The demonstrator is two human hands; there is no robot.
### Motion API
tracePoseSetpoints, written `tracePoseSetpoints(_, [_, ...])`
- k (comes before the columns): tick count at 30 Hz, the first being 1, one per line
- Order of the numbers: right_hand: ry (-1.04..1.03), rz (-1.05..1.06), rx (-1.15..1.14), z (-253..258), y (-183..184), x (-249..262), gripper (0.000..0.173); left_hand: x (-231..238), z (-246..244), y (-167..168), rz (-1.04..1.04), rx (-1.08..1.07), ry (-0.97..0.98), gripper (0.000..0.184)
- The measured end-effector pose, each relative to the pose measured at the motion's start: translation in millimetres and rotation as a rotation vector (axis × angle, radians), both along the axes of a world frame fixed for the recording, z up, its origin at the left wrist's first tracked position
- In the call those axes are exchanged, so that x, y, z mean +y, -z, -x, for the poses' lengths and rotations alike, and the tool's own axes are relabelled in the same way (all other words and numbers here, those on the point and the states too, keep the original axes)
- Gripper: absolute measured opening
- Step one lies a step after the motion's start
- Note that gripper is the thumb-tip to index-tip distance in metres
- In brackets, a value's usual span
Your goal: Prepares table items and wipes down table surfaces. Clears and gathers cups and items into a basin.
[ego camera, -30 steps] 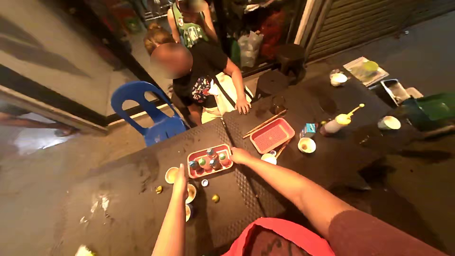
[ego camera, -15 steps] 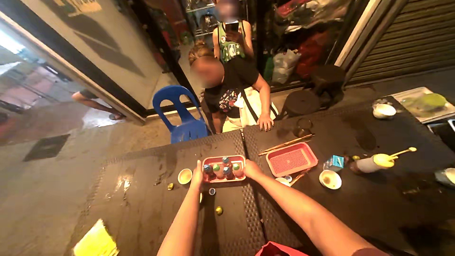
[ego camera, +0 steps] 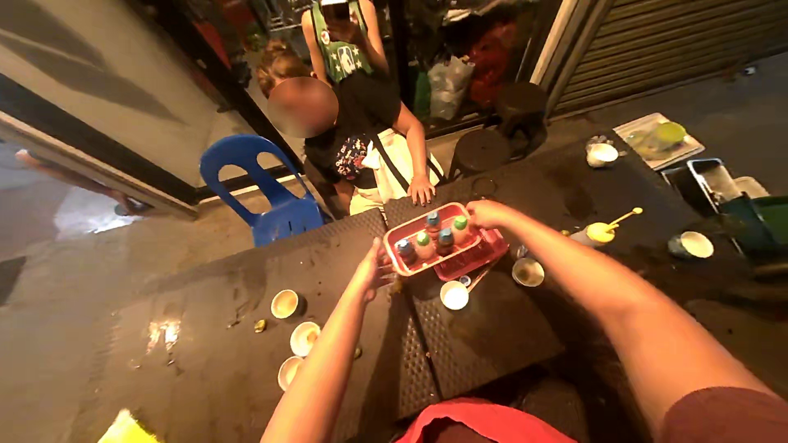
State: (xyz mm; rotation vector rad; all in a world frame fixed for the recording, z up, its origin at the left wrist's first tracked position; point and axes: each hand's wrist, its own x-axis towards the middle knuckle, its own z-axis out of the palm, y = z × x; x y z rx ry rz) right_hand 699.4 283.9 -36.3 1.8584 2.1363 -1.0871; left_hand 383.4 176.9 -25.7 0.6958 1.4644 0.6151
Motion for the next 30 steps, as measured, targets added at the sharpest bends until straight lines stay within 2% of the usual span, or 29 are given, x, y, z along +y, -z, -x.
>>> tracePoseSetpoints(6, [0.009,0.074,-0.154,-65,37,11,0.038,15,-68,39,0.047,-0.032,0.105,0.073])
tracePoseSetpoints(12, [0.007,0.088,-0.237,-89,90,19,0.035,14,-91,53,0.078,-0.019,0.160,0.073])
tracePoseSetpoints(15, [-0.069,0.175,-0.239,-78,56,3,0.041,11,-98,57,0.047,0.024,0.248,0.068])
tracePoseSetpoints(18, [-0.119,0.160,-0.302,-69,61,8,0.048,8,-92,54,-0.037,0.166,0.228,0.056])
tracePoseSetpoints(20, [-0.120,0.167,-0.369,-69,65,14,0.045,8,-92,58,-0.019,0.180,0.177,0.059])
tracePoseSetpoints(22, [-0.110,0.238,-0.397,-70,68,15,0.041,7,-95,66,0.038,0.149,0.193,0.062])
tracePoseSetpoints(24, [-0.027,0.290,-0.314,-69,73,15,0.035,6,-98,71,0.068,0.087,0.206,0.061])
tracePoseSetpoints(26, [0.019,0.303,-0.265,-66,73,15,0.033,4,-101,70,0.077,0.008,0.174,0.058])
tracePoseSetpoints(30, [0.019,0.285,-0.234,-61,68,21,0.030,5,-97,73,0.059,0.007,0.121,0.058])
